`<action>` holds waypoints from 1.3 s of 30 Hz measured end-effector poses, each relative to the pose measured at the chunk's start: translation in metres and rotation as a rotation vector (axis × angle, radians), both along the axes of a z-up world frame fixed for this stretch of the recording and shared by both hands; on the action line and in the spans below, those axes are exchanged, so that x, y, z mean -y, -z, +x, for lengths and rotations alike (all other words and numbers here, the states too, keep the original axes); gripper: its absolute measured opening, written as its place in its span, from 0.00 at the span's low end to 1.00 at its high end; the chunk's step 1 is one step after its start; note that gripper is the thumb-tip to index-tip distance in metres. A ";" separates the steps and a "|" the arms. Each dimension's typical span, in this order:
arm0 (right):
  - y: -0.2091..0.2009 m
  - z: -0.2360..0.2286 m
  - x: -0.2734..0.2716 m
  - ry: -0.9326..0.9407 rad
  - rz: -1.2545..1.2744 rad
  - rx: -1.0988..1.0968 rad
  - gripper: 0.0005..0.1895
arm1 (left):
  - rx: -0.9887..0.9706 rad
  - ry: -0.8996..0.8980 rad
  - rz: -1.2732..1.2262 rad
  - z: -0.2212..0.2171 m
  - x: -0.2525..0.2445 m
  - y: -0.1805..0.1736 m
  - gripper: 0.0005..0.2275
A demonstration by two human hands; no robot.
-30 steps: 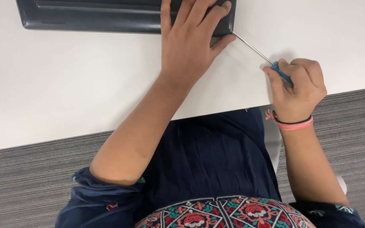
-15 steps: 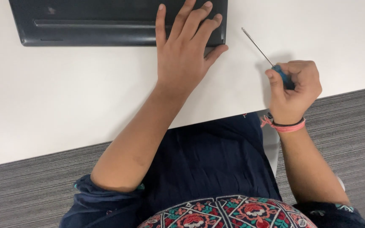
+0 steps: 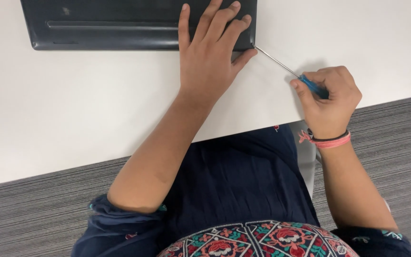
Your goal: The person uses a blue-handled screwdriver to remove screws from the back cover of a laptop, collecting the screws on the desk. They reposition the laptop and continue unscrewing screws along its edges, then set the screwdriver down and press along the cover with both hands.
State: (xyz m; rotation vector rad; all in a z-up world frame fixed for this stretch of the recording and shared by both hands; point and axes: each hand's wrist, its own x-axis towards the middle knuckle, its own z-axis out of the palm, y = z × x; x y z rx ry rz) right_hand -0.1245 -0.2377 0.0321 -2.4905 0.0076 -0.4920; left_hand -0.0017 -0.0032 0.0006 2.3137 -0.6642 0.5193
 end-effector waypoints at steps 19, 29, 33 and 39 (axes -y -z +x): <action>-0.002 0.000 -0.008 -0.003 -0.032 0.041 0.12 | 0.031 -0.004 0.023 0.002 0.000 0.008 0.23; -0.001 0.003 -0.013 -0.003 -0.043 0.041 0.12 | 0.028 -0.012 0.035 0.003 -0.001 0.009 0.22; -0.005 0.003 -0.020 0.012 -0.059 0.044 0.12 | 0.018 -0.018 0.043 0.004 0.001 0.008 0.22; -0.009 0.008 -0.030 0.034 -0.093 0.053 0.13 | 0.015 -0.027 0.072 0.003 0.002 0.007 0.22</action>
